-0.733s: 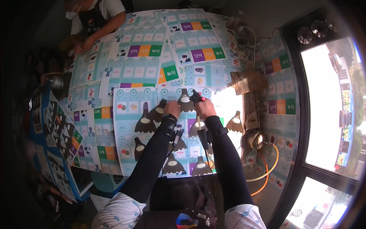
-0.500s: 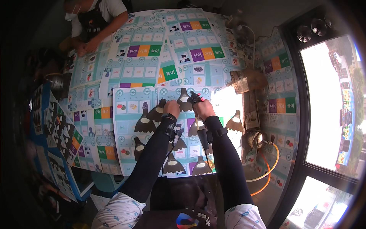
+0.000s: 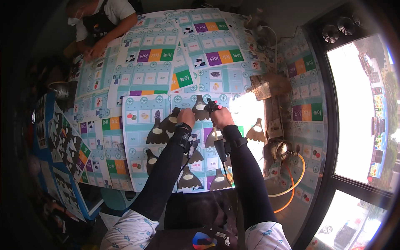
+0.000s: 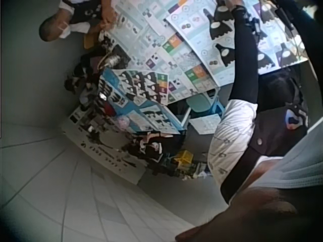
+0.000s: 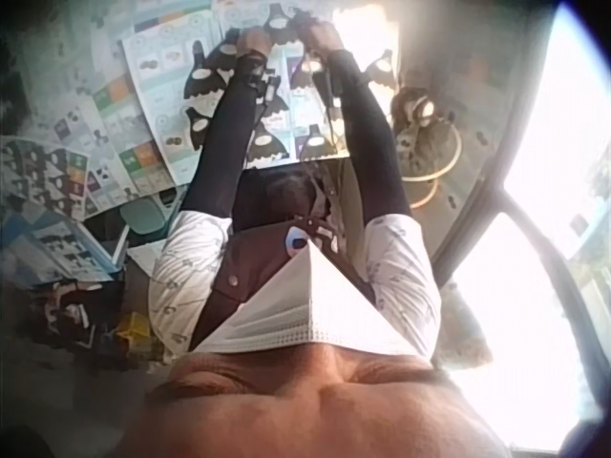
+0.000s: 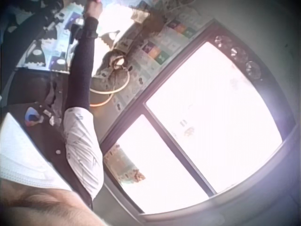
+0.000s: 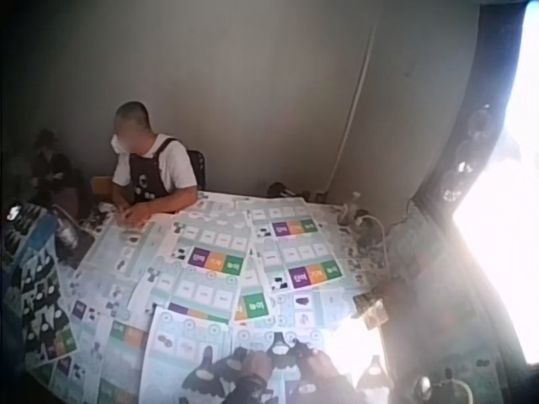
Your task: Glue and assemble components for shoes on a production line workstation.
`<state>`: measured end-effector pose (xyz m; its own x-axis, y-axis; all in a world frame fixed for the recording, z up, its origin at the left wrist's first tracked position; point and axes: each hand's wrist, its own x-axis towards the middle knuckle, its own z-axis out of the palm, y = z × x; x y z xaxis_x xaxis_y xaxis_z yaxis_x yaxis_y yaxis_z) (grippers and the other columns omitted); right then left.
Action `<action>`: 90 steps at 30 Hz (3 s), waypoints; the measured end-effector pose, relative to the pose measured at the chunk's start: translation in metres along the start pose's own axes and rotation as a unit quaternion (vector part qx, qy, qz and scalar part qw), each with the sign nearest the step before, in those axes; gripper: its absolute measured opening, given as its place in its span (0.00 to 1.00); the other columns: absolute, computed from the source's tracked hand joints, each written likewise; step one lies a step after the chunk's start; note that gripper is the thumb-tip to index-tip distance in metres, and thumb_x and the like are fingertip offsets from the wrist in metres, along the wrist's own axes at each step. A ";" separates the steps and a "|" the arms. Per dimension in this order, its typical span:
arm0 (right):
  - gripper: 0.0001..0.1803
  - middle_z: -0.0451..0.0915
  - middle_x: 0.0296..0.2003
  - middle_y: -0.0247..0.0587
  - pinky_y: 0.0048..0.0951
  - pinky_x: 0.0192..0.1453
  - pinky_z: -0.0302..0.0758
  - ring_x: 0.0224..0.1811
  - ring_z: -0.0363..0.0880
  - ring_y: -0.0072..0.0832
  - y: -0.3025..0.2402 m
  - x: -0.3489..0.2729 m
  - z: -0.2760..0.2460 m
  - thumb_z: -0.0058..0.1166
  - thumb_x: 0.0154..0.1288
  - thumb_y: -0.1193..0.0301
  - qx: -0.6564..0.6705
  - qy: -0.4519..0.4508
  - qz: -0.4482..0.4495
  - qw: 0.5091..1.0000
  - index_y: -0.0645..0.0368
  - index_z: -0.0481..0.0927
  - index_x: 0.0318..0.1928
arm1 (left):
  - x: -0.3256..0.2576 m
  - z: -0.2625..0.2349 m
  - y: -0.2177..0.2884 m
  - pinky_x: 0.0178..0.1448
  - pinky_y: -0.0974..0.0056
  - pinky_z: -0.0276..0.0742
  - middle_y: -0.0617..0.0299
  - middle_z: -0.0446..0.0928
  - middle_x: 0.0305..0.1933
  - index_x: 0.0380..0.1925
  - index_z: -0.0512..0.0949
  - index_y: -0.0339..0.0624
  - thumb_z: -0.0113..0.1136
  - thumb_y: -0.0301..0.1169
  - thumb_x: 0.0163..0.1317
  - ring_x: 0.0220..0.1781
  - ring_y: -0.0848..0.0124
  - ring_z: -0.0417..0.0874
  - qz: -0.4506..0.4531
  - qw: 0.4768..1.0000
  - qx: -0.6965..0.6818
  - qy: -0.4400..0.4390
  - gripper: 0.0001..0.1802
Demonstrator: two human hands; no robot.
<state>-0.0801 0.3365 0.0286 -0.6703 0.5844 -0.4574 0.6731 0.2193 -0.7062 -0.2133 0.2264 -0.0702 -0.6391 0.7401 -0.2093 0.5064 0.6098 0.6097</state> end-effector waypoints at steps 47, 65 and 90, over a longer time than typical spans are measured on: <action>0.24 0.69 0.49 0.46 0.38 0.53 0.76 0.56 0.68 0.44 0.278 -0.341 0.002 0.51 0.58 0.71 -0.383 0.144 0.130 0.903 0.61 0.68 0.56 | -0.034 -0.028 0.053 0.44 0.53 0.74 0.54 0.78 0.29 0.37 0.74 0.39 0.66 0.32 0.55 0.37 0.54 0.80 0.086 0.992 0.046 0.083 0.14; 0.17 0.77 0.40 0.56 0.42 0.46 0.75 0.43 0.77 0.51 0.179 -0.262 -0.048 0.48 0.52 0.82 -0.081 0.228 0.005 0.970 0.65 0.75 0.45 | -0.042 -0.088 -0.088 0.57 0.51 0.69 0.46 0.76 0.45 0.43 0.71 0.33 0.69 0.23 0.44 0.51 0.47 0.75 0.049 0.968 0.240 0.057 0.25; 0.21 0.74 0.44 0.61 0.45 0.55 0.71 0.50 0.72 0.55 0.250 -0.109 -0.058 0.60 0.46 0.76 -0.200 0.269 0.198 0.921 0.67 0.71 0.43 | -0.073 -0.100 -0.090 0.57 0.52 0.71 0.46 0.78 0.44 0.43 0.74 0.32 0.74 0.33 0.44 0.50 0.49 0.76 -0.087 0.958 0.207 0.178 0.28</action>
<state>0.1794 0.3733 -0.0667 -0.1680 0.9594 -0.2266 0.9650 0.1130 -0.2368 -0.2707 0.0887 -0.0333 -0.8542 0.5186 0.0380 0.5136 0.8300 0.2177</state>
